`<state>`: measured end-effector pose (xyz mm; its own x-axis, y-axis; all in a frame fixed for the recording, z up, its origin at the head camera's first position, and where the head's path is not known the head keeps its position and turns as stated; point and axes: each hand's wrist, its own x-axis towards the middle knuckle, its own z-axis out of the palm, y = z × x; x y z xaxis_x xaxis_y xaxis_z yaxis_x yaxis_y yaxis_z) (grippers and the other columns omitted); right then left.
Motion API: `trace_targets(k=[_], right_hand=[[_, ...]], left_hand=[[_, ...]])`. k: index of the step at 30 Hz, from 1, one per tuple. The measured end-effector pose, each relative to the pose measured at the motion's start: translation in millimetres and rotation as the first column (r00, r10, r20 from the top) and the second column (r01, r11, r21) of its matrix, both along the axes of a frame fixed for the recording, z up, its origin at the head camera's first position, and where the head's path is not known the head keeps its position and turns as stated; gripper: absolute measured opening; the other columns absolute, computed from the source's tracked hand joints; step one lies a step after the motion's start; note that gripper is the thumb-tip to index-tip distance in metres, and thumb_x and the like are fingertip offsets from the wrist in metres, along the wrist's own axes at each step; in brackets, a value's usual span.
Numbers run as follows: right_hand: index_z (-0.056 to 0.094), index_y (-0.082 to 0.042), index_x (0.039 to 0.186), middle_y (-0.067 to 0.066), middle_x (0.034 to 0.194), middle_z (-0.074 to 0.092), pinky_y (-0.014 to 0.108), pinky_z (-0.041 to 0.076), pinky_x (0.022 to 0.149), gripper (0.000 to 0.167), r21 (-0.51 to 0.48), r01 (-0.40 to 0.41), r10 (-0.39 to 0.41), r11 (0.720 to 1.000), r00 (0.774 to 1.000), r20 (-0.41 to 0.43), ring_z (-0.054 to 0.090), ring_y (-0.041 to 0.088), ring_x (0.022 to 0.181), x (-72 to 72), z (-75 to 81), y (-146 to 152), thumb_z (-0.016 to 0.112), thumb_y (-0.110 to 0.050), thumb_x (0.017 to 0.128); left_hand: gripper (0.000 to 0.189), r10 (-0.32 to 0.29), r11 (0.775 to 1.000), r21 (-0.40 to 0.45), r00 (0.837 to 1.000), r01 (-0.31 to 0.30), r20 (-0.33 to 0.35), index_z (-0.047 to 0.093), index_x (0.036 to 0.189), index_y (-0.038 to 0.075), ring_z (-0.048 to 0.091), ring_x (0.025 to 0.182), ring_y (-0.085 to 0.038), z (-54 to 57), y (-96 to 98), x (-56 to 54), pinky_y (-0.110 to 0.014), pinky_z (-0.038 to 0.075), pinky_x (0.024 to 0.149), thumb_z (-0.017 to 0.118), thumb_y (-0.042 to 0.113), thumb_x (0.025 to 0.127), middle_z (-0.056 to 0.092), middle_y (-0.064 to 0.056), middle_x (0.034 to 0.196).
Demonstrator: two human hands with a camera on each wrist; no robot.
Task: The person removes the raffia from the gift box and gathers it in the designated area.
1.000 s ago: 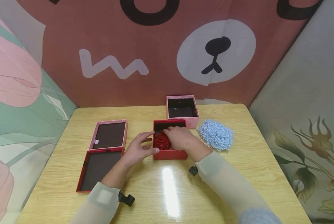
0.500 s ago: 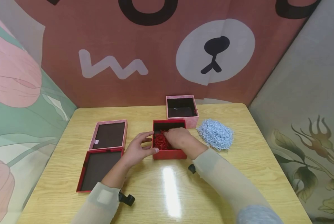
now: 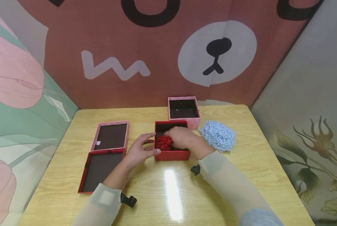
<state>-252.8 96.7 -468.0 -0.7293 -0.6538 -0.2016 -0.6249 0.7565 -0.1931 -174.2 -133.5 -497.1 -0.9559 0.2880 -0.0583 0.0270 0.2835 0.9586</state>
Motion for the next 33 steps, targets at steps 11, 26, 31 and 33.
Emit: trace_targets(k=[11, 26, 31, 33], right_hand=[[0.067, -0.022, 0.139, 0.002, 0.131, 0.070, 0.042, 0.051, 0.107, 0.054, -0.108, -0.031, 0.031, 0.994, 0.999, -0.008, 0.065, 0.022, 0.120, 1.4, 9.3, 7, 0.081, -0.015, 0.088], [0.067, -0.017, 0.138, 0.002, 0.128, 0.071, 0.041, 0.057, 0.098, 0.057, -0.308, -0.001, -0.002, 0.951, 1.000, -0.009, 0.067, 0.023, 0.114, 7.2, 34.5, 30, 0.082, -0.010, 0.084], [0.066, -0.018, 0.140, 0.001, 0.133, 0.069, 0.042, 0.055, 0.101, 0.057, -0.340, 0.030, -0.025, 0.940, 1.000, 0.019, 0.065, 0.022, 0.120, 10.2, 44.1, 38, 0.081, -0.008, 0.086], [0.066, -0.018, 0.140, 0.000, 0.134, 0.068, 0.042, 0.055, 0.101, 0.057, -0.367, 0.048, -0.034, 0.929, 0.998, 0.044, 0.064, 0.021, 0.121, 11.8, 47.8, 42, 0.081, -0.007, 0.086]], left_hand=[[0.075, 0.005, 1.000, 0.004, 1.000, -0.005, 0.010, 0.054, 0.149, 0.030, 0.052, 0.136, -0.034, -0.7, 0.4, -1.1, -0.048, 0.053, 0.105, 0.089, 0.034, 0.084, 0.047, 0.001, 0.149], [0.075, 0.010, 1.000, 0.012, 1.000, -0.010, 0.004, 0.054, 0.148, 0.030, 0.053, 0.134, -0.035, -1.9, -0.1, -0.8, -0.046, 0.055, 0.102, 0.090, 0.031, 0.083, 0.049, 0.001, 0.147], [0.075, 0.001, 0.999, 0.032, 1.000, -0.001, 0.008, 0.053, 0.149, 0.031, 0.051, 0.137, -0.036, -2.3, 0.3, -1.1, -0.049, 0.053, 0.105, 0.090, 0.028, 0.083, 0.047, 0.000, 0.148], [0.075, 0.000, 0.999, 0.034, 1.000, -0.001, 0.007, 0.053, 0.149, 0.031, 0.050, 0.137, -0.037, -2.8, 0.3, -1.2, -0.050, 0.053, 0.105, 0.090, 0.027, 0.084, 0.047, 0.000, 0.149]])
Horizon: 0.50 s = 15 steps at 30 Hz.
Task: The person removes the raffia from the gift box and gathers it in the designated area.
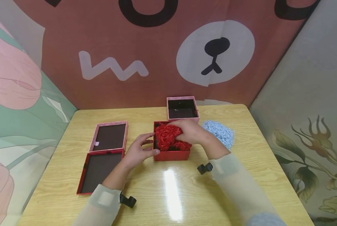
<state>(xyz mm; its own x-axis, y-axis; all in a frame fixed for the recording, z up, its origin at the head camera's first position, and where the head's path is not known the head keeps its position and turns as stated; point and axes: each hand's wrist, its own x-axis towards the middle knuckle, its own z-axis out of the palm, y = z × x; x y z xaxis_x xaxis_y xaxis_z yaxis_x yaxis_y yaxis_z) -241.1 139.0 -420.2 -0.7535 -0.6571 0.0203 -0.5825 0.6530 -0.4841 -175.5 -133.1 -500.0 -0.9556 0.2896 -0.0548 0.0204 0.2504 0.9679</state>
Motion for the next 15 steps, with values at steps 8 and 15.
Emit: trace_targets(k=[8, 15], right_hand=[[0.066, -0.021, 0.140, -0.002, 0.131, 0.069, 0.037, 0.059, 0.087, 0.059, -0.097, 0.050, -0.045, 0.994, 0.997, 0.056, 0.065, 0.015, 0.104, 9.9, 9.7, 21, 0.080, -0.003, 0.085], [0.064, -0.019, 0.143, -0.002, 0.134, 0.067, 0.034, 0.058, 0.079, 0.066, -0.163, 0.098, -0.090, 0.982, 0.994, 0.054, 0.065, 0.016, 0.098, 18.5, 12.8, 49, 0.077, 0.005, 0.083]], left_hand=[[0.075, -0.002, 1.000, -0.009, 1.000, 0.002, -0.001, 0.053, 0.150, 0.031, 0.051, 0.136, -0.034, -0.9, -0.1, 1.8, -0.045, 0.054, 0.104, 0.090, 0.028, 0.084, 0.047, 0.001, 0.149], [0.075, 0.004, 1.000, -0.005, 1.000, -0.004, 0.003, 0.054, 0.149, 0.032, 0.053, 0.135, -0.031, -0.6, -0.2, 2.4, -0.044, 0.054, 0.103, 0.090, 0.029, 0.084, 0.049, 0.002, 0.147]])
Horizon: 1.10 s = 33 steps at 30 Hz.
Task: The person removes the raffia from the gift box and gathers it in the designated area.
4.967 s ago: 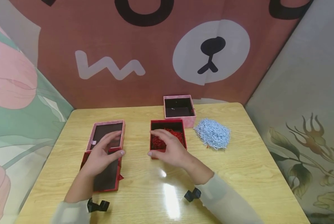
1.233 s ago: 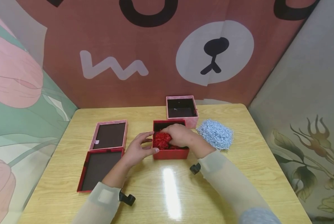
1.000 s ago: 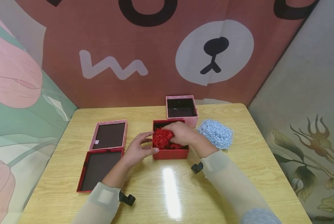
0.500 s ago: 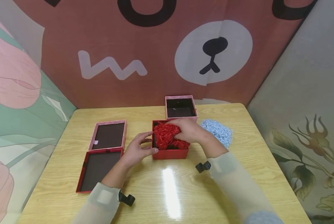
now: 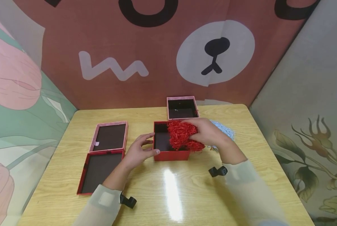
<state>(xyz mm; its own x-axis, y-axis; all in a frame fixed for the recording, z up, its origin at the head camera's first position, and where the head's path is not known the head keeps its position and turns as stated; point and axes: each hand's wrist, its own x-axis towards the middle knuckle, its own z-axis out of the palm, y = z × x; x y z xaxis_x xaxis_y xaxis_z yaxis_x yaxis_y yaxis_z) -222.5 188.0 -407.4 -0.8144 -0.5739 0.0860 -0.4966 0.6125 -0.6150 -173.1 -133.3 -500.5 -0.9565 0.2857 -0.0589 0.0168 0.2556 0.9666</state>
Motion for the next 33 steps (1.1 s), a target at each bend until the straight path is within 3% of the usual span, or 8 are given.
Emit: trace_targets(k=[1, 5, 10, 18, 33], right_hand=[[0.063, -0.019, 0.143, -0.002, 0.134, 0.067, 0.033, 0.058, 0.080, 0.066, -0.005, 0.008, -0.008, 1.000, 1.000, -0.002, 0.064, 0.016, 0.104, 1.1, -0.5, 4, 0.077, 0.005, 0.083], [0.061, -0.018, 0.145, 0.000, 0.134, 0.067, 0.035, 0.058, 0.078, 0.068, -0.012, 0.030, -0.030, 0.999, 0.999, -0.010, 0.064, 0.019, 0.101, 5.9, -3.5, 22, 0.079, 0.004, 0.083], [0.068, -0.018, 0.135, 0.000, 0.119, 0.072, 0.042, 0.058, 0.085, 0.057, -0.026, 0.095, -0.095, 0.995, 0.995, -0.006, 0.066, 0.020, 0.102, 12.3, -9.5, 41, 0.081, 0.000, 0.083], [0.067, -0.013, 0.135, 0.007, 0.122, 0.072, 0.051, 0.059, 0.090, 0.054, -0.028, 0.189, -0.187, 0.982, 0.981, 0.043, 0.067, 0.027, 0.109, 22.4, -23.1, 62, 0.080, -0.001, 0.084], [0.068, -0.010, 0.134, 0.007, 0.121, 0.073, 0.054, 0.056, 0.097, 0.050, 0.010, 0.214, -0.214, 0.977, 0.973, 0.080, 0.067, 0.029, 0.113, 39.2, -74.8, 87, 0.078, 0.000, 0.085]], left_hand=[[0.075, 0.000, 1.000, 0.003, 1.000, 0.000, 0.002, 0.054, 0.149, 0.031, 0.053, 0.135, -0.031, 0.0, 0.0, -0.1, -0.044, 0.054, 0.104, 0.090, 0.029, 0.084, 0.049, 0.002, 0.147], [0.075, -0.001, 1.000, 0.006, 1.000, 0.001, 0.007, 0.054, 0.150, 0.030, 0.053, 0.135, -0.032, 0.3, 0.0, -0.1, -0.045, 0.054, 0.104, 0.090, 0.030, 0.084, 0.049, 0.002, 0.147], [0.076, 0.000, 1.000, 0.008, 1.000, 0.000, 0.009, 0.053, 0.151, 0.029, 0.051, 0.137, -0.035, -0.2, -1.2, -0.4, -0.046, 0.053, 0.105, 0.089, 0.031, 0.084, 0.048, 0.002, 0.149], [0.078, -0.006, 1.000, 0.024, 1.000, 0.006, 0.019, 0.052, 0.152, 0.025, 0.051, 0.136, -0.032, -1.6, -1.8, -0.6, -0.046, 0.053, 0.105, 0.089, 0.029, 0.084, 0.049, -0.001, 0.148], [0.082, -0.004, 1.000, 0.010, 1.000, 0.003, 0.008, 0.050, 0.155, 0.020, 0.052, 0.136, -0.033, -3.5, -1.2, -2.1, -0.045, 0.054, 0.105, 0.089, 0.031, 0.084, 0.048, -0.008, 0.151]])
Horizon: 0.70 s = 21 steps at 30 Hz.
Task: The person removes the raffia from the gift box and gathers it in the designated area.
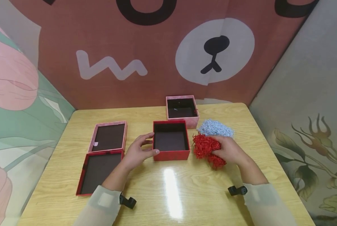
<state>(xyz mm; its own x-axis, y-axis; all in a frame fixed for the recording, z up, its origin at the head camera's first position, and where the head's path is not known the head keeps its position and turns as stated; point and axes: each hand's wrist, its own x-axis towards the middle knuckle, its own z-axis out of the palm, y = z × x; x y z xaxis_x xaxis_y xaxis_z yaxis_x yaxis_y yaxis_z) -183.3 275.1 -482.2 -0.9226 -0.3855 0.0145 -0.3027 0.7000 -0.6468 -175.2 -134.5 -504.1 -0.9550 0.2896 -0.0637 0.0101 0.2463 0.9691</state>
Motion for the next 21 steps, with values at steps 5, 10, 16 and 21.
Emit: trace_targets(k=[5, 10, 16, 21], right_hand=[[0.067, -0.011, 0.137, 0.009, 0.125, 0.072, 0.056, 0.054, 0.101, 0.056, 0.064, -0.017, 0.020, 0.998, 0.999, -0.041, 0.066, 0.034, 0.119, 2.8, -13.3, 1, 0.079, 0.000, 0.083], [0.066, -0.007, 0.137, 0.013, 0.125, 0.072, 0.056, 0.052, 0.102, 0.059, 0.145, -0.049, 0.061, 0.988, 0.995, -0.076, 0.066, 0.038, 0.119, 4.7, -20.6, -2, 0.081, 0.000, 0.080], [0.062, -0.004, 0.141, 0.017, 0.130, 0.069, 0.057, 0.050, 0.105, 0.062, 0.203, -0.053, 0.069, 0.978, 0.995, -0.070, 0.063, 0.040, 0.122, 5.9, -24.4, -6, 0.082, -0.004, 0.081], [0.059, -0.005, 0.144, 0.017, 0.134, 0.066, 0.057, 0.048, 0.108, 0.064, 0.215, -0.056, 0.068, 0.975, 0.996, -0.049, 0.061, 0.041, 0.126, 7.2, -26.4, -8, 0.083, -0.011, 0.085]], left_hand=[[0.082, -0.008, 1.000, -0.001, 1.000, 0.008, 0.000, 0.049, 0.155, 0.018, 0.052, 0.136, -0.032, 2.7, 0.1, 0.5, -0.046, 0.053, 0.106, 0.089, 0.031, 0.085, 0.047, -0.008, 0.152], [0.080, -0.009, 1.000, 0.001, 1.000, 0.009, 0.006, 0.050, 0.154, 0.019, 0.051, 0.136, -0.033, 2.2, 0.0, 0.6, -0.048, 0.052, 0.106, 0.089, 0.029, 0.085, 0.048, -0.007, 0.151], [0.080, -0.008, 1.000, 0.007, 1.000, 0.008, 0.016, 0.049, 0.154, 0.019, 0.051, 0.136, -0.033, 2.1, -0.6, 0.0, -0.048, 0.052, 0.106, 0.088, 0.027, 0.085, 0.048, -0.008, 0.150], [0.081, -0.014, 1.000, -0.005, 1.000, 0.014, 0.017, 0.049, 0.155, 0.020, 0.052, 0.135, -0.032, 3.9, -0.7, 0.3, -0.047, 0.053, 0.105, 0.089, 0.029, 0.085, 0.047, -0.007, 0.152]])
